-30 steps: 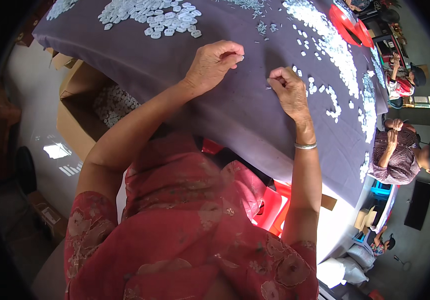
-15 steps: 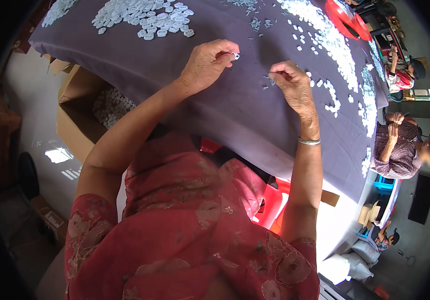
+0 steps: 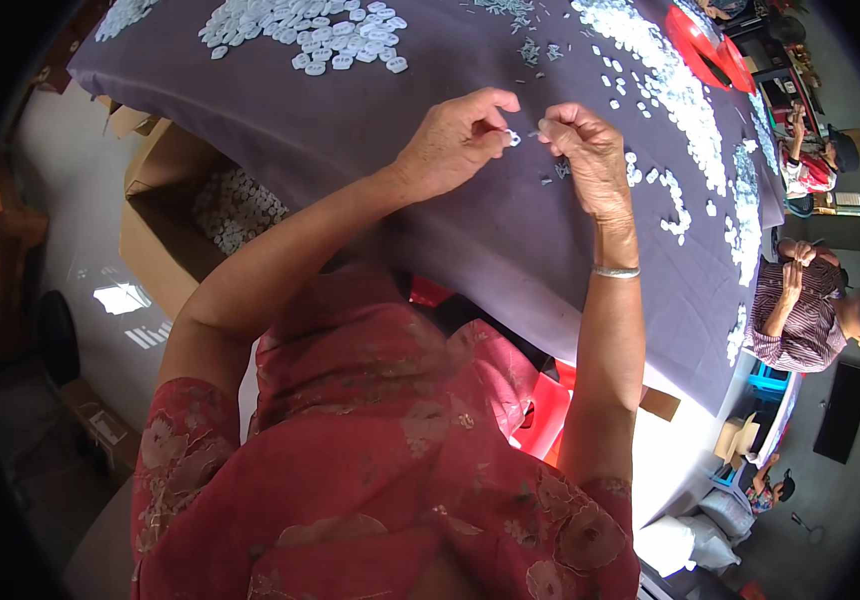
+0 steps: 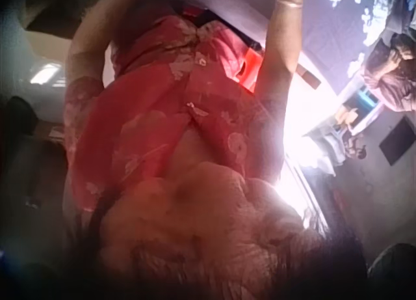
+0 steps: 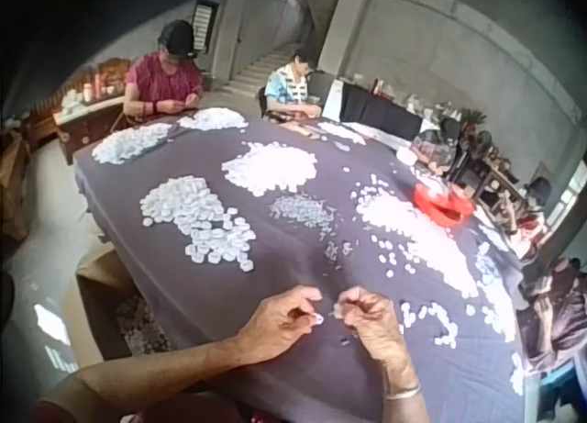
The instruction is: The person assembles plastic components by hand, inserting pins into the pieces and placing the assembled units onto the table.
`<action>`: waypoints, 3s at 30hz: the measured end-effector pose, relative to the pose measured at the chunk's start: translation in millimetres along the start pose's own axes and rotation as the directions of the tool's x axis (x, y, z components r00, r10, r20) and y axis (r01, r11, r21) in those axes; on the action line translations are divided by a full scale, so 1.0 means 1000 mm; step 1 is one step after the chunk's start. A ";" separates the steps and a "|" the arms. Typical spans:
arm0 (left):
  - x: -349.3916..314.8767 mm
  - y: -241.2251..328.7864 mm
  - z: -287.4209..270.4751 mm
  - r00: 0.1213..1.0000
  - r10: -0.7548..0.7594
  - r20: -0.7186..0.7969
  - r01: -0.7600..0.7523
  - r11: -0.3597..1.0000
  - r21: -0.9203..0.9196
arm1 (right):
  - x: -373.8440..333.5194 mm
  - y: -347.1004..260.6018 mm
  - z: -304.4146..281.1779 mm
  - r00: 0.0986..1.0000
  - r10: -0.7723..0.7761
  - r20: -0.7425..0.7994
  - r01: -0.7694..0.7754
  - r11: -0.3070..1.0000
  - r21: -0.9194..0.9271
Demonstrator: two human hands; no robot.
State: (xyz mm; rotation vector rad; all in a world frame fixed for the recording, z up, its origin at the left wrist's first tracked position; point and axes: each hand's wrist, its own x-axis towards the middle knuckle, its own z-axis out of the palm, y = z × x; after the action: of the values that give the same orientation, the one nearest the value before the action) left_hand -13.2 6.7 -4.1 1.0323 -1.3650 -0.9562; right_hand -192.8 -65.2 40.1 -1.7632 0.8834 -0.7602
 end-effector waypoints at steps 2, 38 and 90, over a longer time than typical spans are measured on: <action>-0.001 0.000 0.004 1.000 -0.014 0.017 0.014 1.000 -0.020 | -0.003 0.006 0.011 1.000 0.008 -0.017 -0.004 0.974 0.229; -0.004 -0.001 0.006 0.991 0.118 -0.057 -0.114 0.991 0.069 | -0.009 0.015 0.028 0.998 -0.054 -0.033 0.056 0.997 0.055; -0.002 0.002 0.004 0.999 0.015 -0.033 -0.012 0.997 0.078 | -0.034 0.050 -0.117 0.825 -0.069 -0.561 -0.349 0.717 -0.603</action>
State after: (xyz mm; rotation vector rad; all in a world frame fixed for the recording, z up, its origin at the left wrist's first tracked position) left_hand -17.7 9.0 -3.3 1.0915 -1.3888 -0.8774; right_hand -317.8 -106.5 27.0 -2.0933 1.8865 -0.9238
